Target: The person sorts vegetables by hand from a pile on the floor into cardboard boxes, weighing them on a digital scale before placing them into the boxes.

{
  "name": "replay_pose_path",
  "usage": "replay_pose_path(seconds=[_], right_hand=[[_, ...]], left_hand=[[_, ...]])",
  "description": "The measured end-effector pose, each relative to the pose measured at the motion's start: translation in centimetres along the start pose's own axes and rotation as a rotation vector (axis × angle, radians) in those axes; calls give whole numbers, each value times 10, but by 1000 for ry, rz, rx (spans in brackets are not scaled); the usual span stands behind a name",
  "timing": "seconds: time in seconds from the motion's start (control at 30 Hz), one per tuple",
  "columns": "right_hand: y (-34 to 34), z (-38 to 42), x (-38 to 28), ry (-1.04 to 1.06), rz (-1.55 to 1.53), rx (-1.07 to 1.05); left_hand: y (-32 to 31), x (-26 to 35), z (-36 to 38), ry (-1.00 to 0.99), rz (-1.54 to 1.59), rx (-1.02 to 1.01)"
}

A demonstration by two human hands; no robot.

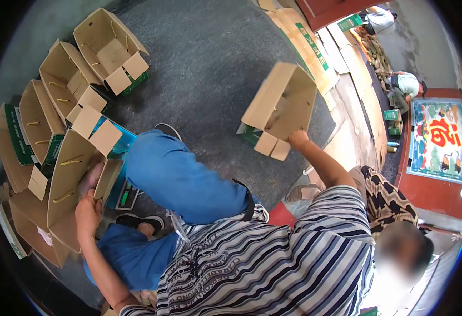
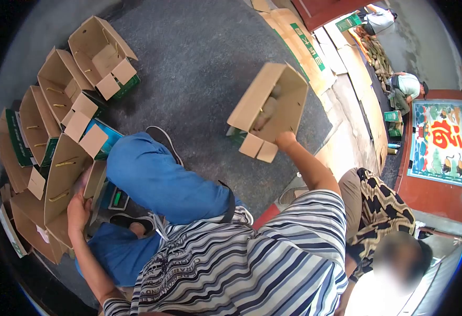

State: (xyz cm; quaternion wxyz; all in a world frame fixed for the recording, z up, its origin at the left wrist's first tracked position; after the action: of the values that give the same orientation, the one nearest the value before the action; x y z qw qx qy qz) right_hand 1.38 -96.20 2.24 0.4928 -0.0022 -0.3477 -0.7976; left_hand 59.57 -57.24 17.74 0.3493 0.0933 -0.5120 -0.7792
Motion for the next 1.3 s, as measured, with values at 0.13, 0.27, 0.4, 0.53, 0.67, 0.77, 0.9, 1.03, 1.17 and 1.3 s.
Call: replay_pose_path(seconds=[0.13, 0.27, 0.4, 0.53, 0.67, 0.77, 0.9, 1.03, 1.17, 1.3], right_hand=[[-37, 34, 4, -21, -24, -41], [-55, 45, -11, 49, 7, 30], [23, 50, -28, 93, 126, -26], [238, 84, -87, 295, -154, 676], [404, 170, -196, 661, -333, 1178], [449, 217, -272, 943, -255, 1364], [458, 249, -307, 1083, -278, 1473], [453, 237, -278, 968, -388, 1411], [444, 236, -209, 691, -458, 1578], [415, 222, -125, 282, -426, 1715]], left_hand=[[4, 1, 4, -17, 17, 60], [4, 0, 6, -1, 21, 92], [3, -2, 5, 13, 74, 73], [7, 1, 7, 5, 66, 68], [2, -4, 6, 26, 46, 72], [5, -4, 6, 21, 45, 74], [7, -6, 12, 39, 23, 67], [5, -9, 13, 21, 0, 82], [0, -11, 7, 23, -28, 81], [-5, -15, 5, 21, -81, 90]])
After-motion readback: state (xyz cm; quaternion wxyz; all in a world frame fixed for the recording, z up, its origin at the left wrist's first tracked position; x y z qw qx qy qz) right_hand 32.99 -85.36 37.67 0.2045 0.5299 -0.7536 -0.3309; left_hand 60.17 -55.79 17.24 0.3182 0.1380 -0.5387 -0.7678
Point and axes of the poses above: each hand's wrist, its own z-axis away from the middle knuckle, its own y-axis out of the back of the hand, x = y × z, the point moved 9 cm from there along -z, towards the middle knuckle, and after that the axes turned 3 degrees about y, right-handed, at the moved point
